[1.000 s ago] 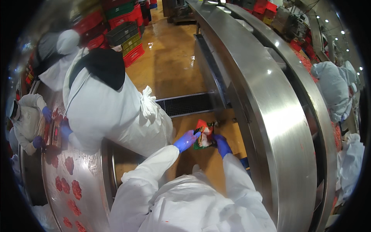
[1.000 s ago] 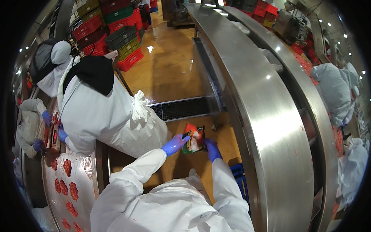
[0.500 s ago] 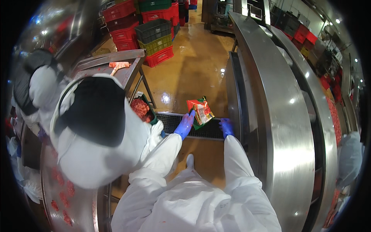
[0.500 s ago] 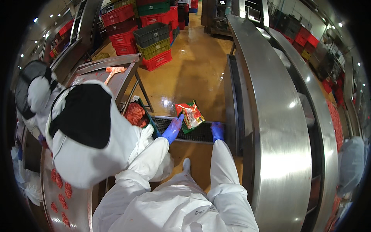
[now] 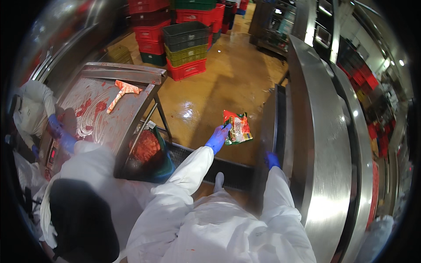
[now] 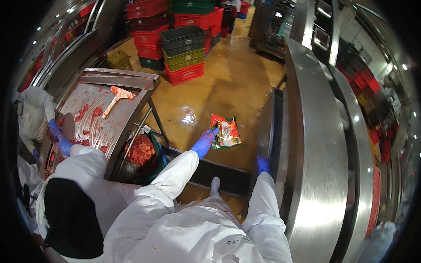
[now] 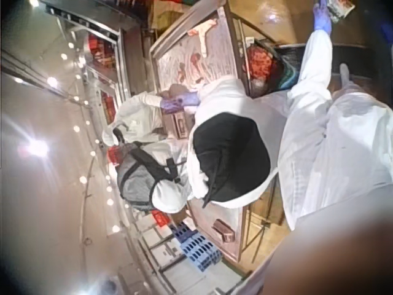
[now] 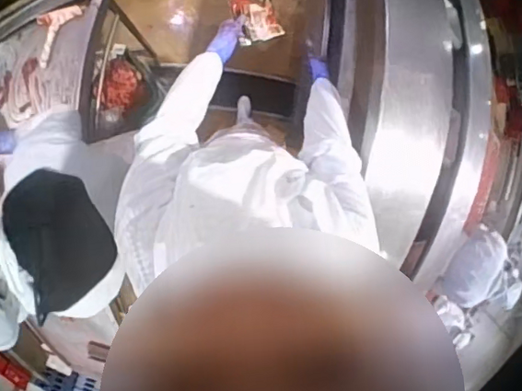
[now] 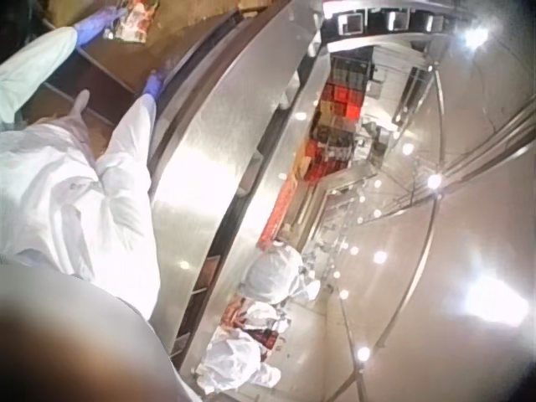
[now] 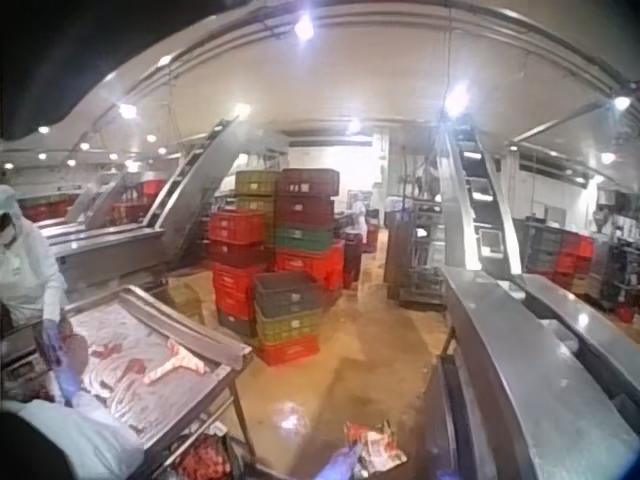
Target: The person cleans a stainless steel table in a meat processing facility using a squeegee-like tool to wipe away blood and meat residue. The person also handles packaged meat and a digital scale.
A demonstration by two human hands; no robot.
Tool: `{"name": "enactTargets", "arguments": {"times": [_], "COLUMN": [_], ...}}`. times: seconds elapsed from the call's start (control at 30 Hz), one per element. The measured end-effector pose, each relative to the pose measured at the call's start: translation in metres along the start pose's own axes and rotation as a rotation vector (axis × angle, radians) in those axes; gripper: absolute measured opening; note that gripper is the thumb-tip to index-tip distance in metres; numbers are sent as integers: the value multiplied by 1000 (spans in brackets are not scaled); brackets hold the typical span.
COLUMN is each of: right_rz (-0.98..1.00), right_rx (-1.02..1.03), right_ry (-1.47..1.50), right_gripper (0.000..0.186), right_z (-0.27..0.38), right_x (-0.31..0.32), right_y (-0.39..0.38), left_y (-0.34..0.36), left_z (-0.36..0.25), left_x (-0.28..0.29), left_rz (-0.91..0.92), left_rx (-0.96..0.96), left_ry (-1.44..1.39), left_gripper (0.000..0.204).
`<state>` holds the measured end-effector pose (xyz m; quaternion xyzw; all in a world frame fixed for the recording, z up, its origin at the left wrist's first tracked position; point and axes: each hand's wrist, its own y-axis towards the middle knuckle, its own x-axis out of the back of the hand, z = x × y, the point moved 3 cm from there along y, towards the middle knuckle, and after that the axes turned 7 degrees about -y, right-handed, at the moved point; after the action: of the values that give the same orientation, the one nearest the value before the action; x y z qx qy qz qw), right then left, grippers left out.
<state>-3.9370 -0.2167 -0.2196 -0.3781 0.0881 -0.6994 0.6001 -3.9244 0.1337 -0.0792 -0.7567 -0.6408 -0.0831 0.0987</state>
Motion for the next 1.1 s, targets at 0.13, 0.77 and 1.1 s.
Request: {"name": "enactTargets", "arguments": {"times": [0.13, 0.77, 1.1], "right_rz": [2, 1081, 725], "right_rx": [55, 385, 407], "right_ry": [32, 222, 180], "right_gripper": [33, 40, 35], "right_z": [36, 561, 639], "right_x": [7, -299, -220], "right_y": [104, 127, 296], "left_y": [62, 284, 542], "left_z": [1, -36, -22], "left_x": [29, 292, 309], "left_rz": [-46, -582, -118], "left_rx": [77, 113, 50], "left_ry": [-723, -568, -445], "left_gripper": [45, 40, 36]}}
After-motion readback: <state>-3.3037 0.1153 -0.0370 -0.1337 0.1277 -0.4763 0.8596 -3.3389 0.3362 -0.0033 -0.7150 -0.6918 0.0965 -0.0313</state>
